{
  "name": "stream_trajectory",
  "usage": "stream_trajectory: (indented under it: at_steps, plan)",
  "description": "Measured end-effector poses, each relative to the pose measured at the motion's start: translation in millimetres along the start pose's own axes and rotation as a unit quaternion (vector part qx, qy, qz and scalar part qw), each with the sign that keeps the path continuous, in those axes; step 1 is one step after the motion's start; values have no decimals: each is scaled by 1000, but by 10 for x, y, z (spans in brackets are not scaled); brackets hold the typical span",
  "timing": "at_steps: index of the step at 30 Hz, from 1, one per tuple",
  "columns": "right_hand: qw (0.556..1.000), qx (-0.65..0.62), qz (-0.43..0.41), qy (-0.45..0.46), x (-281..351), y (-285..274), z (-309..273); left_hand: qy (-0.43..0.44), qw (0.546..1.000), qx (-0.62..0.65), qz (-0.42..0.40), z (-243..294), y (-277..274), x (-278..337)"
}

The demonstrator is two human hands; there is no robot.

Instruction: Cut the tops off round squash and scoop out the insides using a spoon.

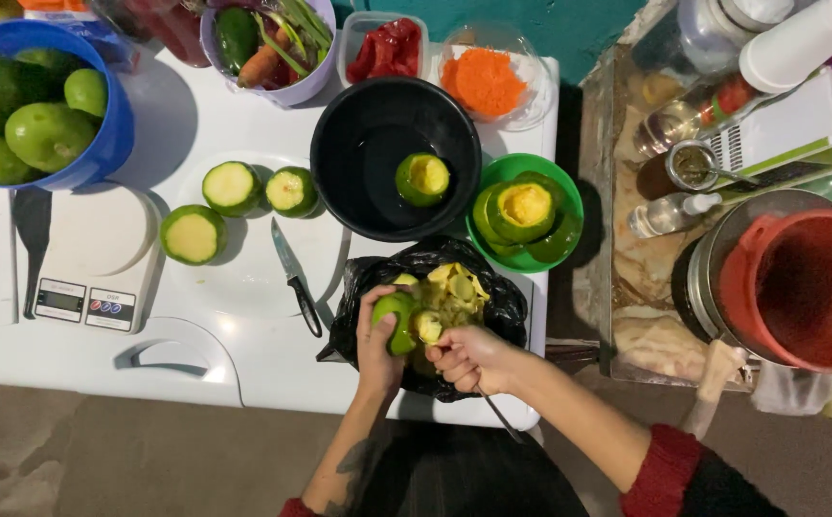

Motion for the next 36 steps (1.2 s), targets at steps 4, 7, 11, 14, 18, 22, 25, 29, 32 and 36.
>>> stream_trajectory:
  at_steps: [4, 7, 11, 14, 18, 22, 25, 29, 32, 36]
  plan:
    - [872, 411, 112, -243, 103, -336, -480, -17, 997, 56, 40, 104, -206, -10]
    - [458, 794, 249, -313, 587, 412, -907, -21, 993, 102, 48, 212, -223, 35]
    - [223, 885, 347, -216, 733, 754, -1080, -82, 965, 249, 4, 257, -59, 53]
    - [170, 889, 331, -268, 885, 1104, -1123, -151, 949, 273, 44, 173, -74, 71]
    - [83, 885, 215, -404, 1028, 1795, -925, -236, 951, 154, 129, 26, -156, 126]
    - [29, 891, 171, -420, 926, 1962, -909, -287, 927, 172, 168, -36, 32, 233]
    - [13, 889, 163, -428, 902, 1979, -899, -280, 941, 166, 91, -99, 135, 198]
    - [17, 901, 182, -392, 838, 1918, -903, -291, 937, 156, 113, -73, 204, 238]
    - [63, 910, 193, -361, 787, 1758, -891, -280, 943, 125, 128, 5, 252, 261]
    - [189, 894, 205, -351, 812, 1668, -986, -263, 951, 72, 146, 38, 242, 235]
Point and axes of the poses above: each hand's wrist, its own x-axis away from the middle knuckle, its own y-axis out of the palm, z = x × y, the point moved 10 cm from there along -x, towards the middle knuckle, and after that the axes turned 9 degrees about -y, right-handed, at the moved point
